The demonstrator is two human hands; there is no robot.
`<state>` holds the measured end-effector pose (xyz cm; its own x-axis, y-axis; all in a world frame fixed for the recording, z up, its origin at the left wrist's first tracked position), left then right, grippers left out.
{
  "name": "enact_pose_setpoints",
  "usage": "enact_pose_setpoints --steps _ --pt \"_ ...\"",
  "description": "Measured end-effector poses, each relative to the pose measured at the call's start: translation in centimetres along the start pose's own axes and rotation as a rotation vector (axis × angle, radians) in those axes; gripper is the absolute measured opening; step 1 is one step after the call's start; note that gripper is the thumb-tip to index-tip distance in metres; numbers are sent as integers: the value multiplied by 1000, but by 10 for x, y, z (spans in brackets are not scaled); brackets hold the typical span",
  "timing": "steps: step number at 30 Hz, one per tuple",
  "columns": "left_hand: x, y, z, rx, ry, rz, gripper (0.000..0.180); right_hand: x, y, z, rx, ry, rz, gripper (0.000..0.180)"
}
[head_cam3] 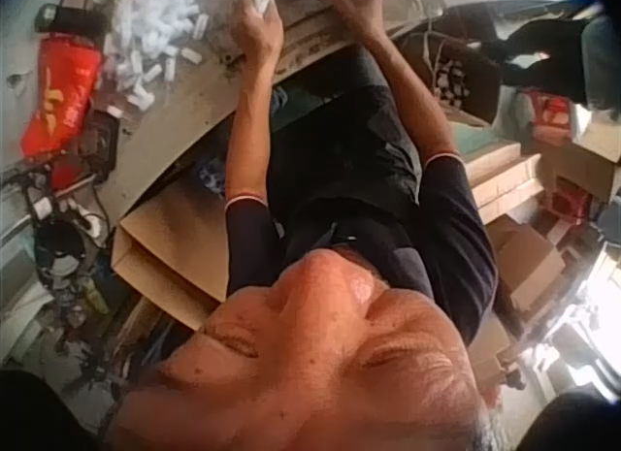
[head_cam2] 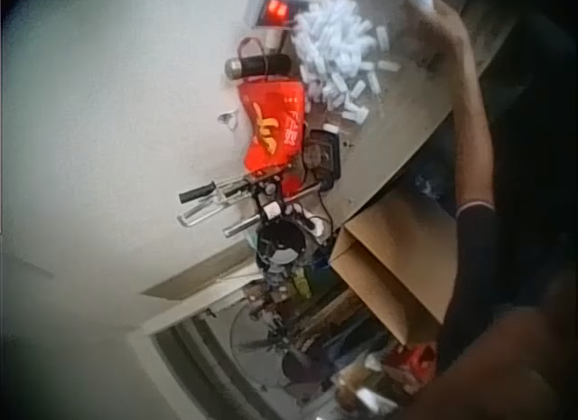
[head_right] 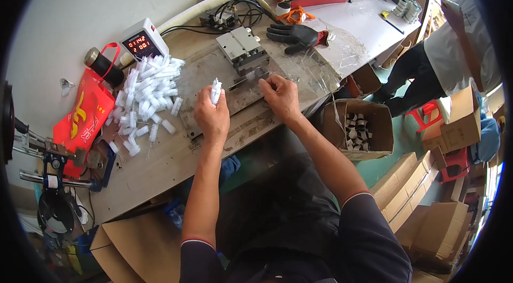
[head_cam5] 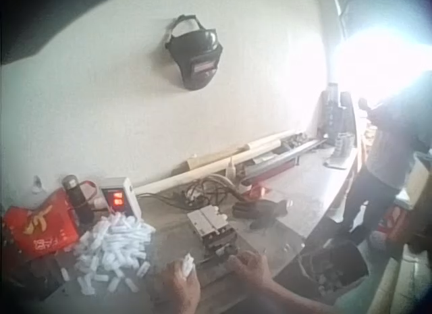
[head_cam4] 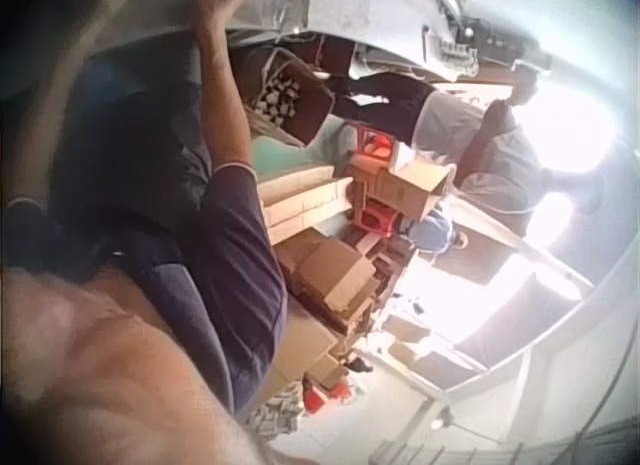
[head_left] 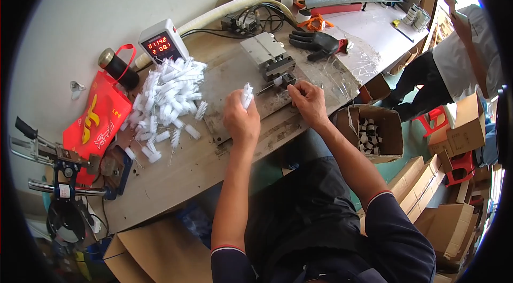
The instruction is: Assembling small white plastic components using a manual press and a jig on a factory workbench.
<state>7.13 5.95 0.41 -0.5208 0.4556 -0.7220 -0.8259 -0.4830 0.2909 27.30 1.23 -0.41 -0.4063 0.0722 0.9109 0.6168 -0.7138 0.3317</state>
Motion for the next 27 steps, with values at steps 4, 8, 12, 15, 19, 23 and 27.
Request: enact_pose_setpoints --steps 4,8,12,15,19,23,27 --pt "-8 -9 2 84 -34 87 20 6 -1 -2 2 -72 155 28" --pt "-15 -28 4 158 -70 119 19 -10 -5 4 -38 2 160 30" --pt "-12 -41 -2 133 -169 113 21 -20 -1 5 -49 -30 254 31" --pt "4 -36 -5 170 -169 158 23 -20 -11 -1 -79 43 207 28" --pt "2 -20 -6 74 -228 146 21 -1 -2 -4 -106 75 157 29" --pt "-7 -19 -7 -47 -190 61 17 -6 11 0 -105 62 195 23" --pt "-19 -23 -9 36 -216 -28 19 -13 12 4 -114 19 376 18"
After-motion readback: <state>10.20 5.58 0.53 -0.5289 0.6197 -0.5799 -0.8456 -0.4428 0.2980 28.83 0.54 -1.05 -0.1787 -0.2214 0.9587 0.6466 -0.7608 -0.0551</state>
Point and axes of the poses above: each hand's wrist, its own z-axis towards the middle knuckle, its own y-axis out of the back of the hand, x = y × z, the point moved 3 cm from there along z, towards the middle knuckle, and after that the axes turned 15 degrees about -x, right-handed, at the moved point
